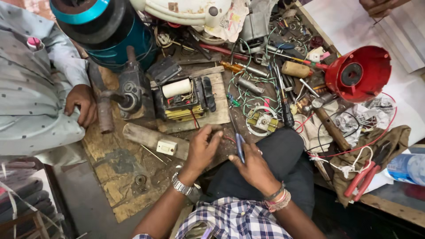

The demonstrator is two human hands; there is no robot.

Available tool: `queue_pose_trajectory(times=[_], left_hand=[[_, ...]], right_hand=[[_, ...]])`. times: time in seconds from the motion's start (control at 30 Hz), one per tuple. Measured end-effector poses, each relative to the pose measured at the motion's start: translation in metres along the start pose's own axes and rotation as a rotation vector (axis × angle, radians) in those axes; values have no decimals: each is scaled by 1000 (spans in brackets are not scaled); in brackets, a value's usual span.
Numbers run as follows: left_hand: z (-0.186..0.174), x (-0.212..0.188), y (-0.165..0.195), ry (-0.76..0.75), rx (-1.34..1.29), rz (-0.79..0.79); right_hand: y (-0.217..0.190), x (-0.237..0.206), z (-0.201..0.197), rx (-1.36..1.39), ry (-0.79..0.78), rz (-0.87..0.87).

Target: The person uses a hammer to tap a small metal component, then uses pliers to adjust wires on a disassembled motor. They also use a screwdriver to tighten a screw on a white electrical socket and connect wires to it.

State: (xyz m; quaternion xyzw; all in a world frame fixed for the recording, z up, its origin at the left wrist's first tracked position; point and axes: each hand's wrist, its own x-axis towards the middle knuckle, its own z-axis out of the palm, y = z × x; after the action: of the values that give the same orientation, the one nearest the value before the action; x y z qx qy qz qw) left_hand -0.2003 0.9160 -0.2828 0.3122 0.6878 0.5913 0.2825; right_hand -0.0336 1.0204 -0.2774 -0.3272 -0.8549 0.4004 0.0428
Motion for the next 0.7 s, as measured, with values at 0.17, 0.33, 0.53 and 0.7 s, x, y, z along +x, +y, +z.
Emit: queue_pose_trajectory(times=[0.17, 0.33, 0.53, 0.7], left_hand=[[1, -2, -26, -171, -384, -212], [-9, 13, -17, -266, -549, -190], [-30, 37, 25, -256, -332, -108], [-41, 49, 77, -191, -55, -25]], right_hand=[[-18, 24, -25, 78, 222, -286], [-27, 59, -43, 544, 58, -218], [-38, 80, -51, 543, -36, -211], [-54, 90, -63, 690, -71, -141]])
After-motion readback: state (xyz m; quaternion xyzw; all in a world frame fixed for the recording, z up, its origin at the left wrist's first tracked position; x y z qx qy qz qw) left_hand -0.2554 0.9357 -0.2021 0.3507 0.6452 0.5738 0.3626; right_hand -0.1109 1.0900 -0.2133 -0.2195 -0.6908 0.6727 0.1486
